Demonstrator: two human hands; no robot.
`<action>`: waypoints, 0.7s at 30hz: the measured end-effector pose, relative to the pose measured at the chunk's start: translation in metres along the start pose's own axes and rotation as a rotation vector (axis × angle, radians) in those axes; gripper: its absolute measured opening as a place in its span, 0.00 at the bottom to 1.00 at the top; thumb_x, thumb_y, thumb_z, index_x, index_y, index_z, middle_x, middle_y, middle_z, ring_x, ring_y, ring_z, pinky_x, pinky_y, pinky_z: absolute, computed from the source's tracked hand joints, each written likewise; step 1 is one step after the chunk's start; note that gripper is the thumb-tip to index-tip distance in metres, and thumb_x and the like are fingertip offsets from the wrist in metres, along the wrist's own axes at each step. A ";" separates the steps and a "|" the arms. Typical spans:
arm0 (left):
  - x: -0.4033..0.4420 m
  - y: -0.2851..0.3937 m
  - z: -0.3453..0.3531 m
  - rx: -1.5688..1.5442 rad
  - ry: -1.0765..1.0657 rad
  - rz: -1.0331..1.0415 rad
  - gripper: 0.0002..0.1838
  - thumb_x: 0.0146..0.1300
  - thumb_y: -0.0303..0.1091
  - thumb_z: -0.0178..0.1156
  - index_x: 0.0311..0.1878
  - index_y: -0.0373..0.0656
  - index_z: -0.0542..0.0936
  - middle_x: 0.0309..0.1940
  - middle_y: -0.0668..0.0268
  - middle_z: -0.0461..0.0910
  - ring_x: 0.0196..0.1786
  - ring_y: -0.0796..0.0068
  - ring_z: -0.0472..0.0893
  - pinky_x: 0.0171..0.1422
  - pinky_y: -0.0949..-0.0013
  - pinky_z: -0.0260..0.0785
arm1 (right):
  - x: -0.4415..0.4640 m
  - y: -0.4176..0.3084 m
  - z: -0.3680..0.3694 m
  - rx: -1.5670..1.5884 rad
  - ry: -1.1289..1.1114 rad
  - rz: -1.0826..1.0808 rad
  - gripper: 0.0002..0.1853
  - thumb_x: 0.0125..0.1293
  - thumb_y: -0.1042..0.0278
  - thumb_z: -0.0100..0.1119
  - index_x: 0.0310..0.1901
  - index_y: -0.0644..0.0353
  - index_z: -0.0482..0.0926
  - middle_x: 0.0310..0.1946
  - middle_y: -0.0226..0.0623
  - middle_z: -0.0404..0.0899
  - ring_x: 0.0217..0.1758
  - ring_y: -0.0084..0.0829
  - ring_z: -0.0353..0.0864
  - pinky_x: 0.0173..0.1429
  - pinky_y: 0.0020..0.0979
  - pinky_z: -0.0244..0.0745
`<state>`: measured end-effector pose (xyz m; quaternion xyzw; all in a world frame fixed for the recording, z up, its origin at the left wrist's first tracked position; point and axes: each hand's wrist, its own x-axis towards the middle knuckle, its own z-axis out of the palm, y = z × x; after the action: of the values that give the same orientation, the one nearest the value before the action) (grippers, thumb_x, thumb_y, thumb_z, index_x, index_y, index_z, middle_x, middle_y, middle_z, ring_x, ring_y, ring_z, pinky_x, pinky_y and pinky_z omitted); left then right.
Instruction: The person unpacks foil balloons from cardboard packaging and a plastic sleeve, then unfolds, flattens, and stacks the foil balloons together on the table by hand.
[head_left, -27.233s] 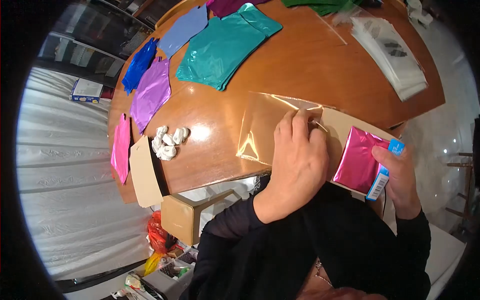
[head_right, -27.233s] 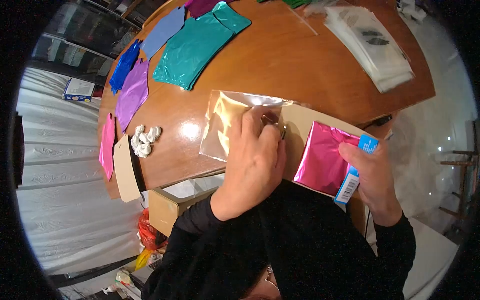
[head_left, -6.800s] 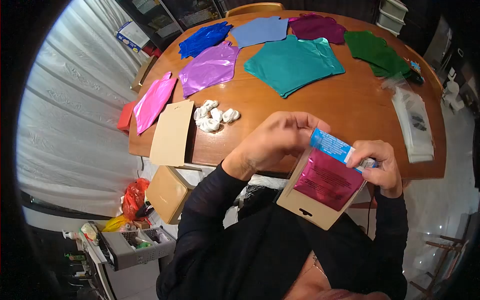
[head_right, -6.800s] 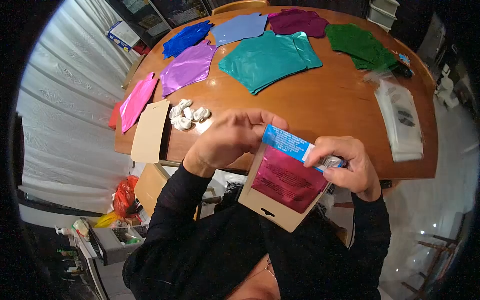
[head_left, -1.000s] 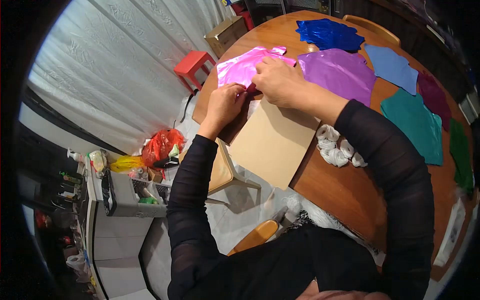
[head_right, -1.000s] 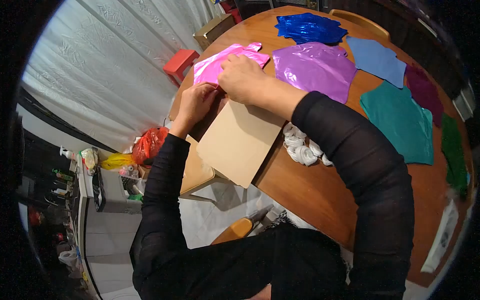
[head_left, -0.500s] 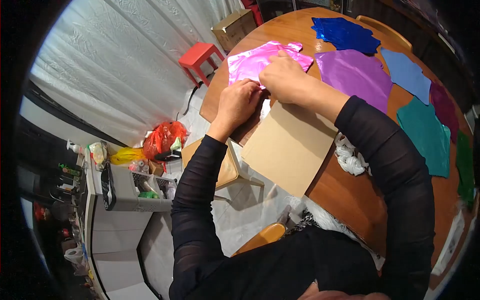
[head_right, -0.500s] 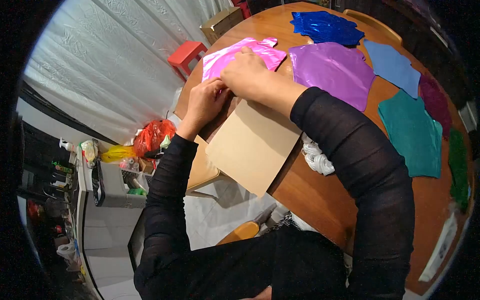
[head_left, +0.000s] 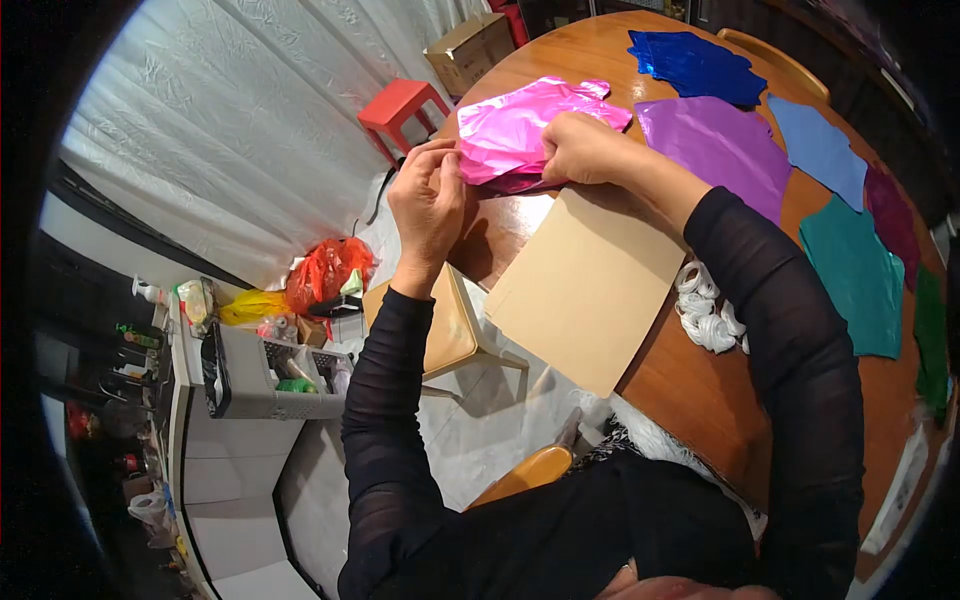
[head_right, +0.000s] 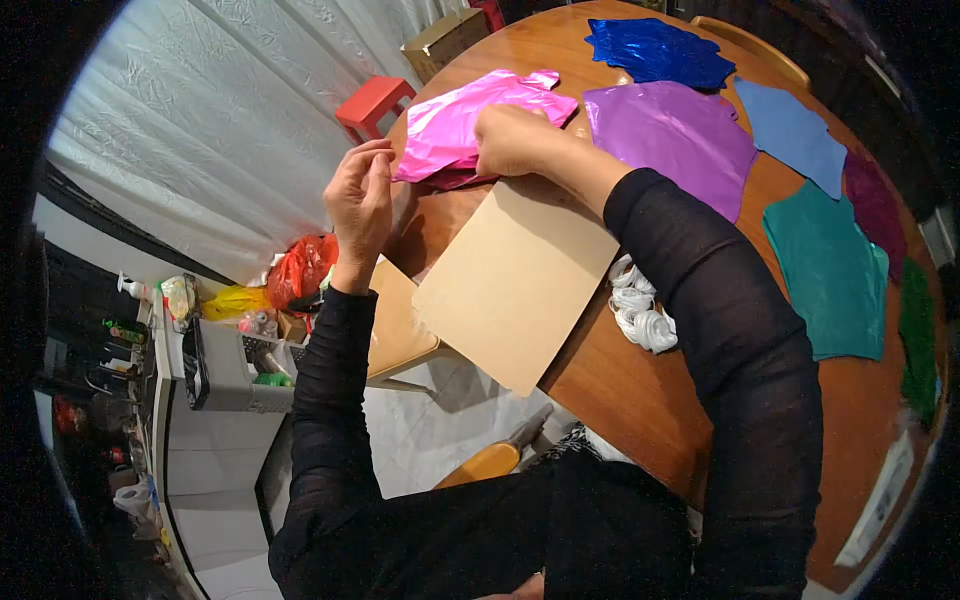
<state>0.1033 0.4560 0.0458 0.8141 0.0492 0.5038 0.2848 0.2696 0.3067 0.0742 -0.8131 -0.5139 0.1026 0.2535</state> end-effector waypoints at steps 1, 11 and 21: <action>0.000 0.002 -0.002 0.003 -0.001 -0.002 0.05 0.60 0.22 0.61 0.37 0.32 0.83 0.42 0.58 0.85 0.41 0.68 0.81 0.45 0.72 0.73 | 0.000 -0.001 -0.001 0.003 -0.002 -0.001 0.09 0.55 0.75 0.64 0.20 0.62 0.77 0.19 0.37 0.77 0.21 0.34 0.71 0.33 0.34 0.71; -0.005 0.030 0.018 0.078 -0.426 0.386 0.02 0.57 0.23 0.61 0.30 0.36 0.81 0.33 0.62 0.83 0.32 0.64 0.77 0.39 0.68 0.72 | 0.011 0.014 0.008 0.420 -0.011 0.192 0.08 0.57 0.76 0.64 0.22 0.61 0.78 0.19 0.30 0.75 0.23 0.22 0.69 0.28 0.23 0.66; -0.001 0.034 0.020 0.187 -0.588 0.202 0.03 0.58 0.23 0.59 0.34 0.37 0.81 0.32 0.60 0.81 0.34 0.62 0.78 0.40 0.66 0.73 | 0.006 0.013 0.005 0.369 -0.013 0.102 0.02 0.55 0.77 0.64 0.27 0.62 0.84 0.20 0.30 0.76 0.23 0.23 0.70 0.30 0.24 0.68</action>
<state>0.1125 0.4188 0.0556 0.9481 -0.0701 0.2660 0.1592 0.2808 0.3089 0.0639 -0.7771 -0.4461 0.2133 0.3893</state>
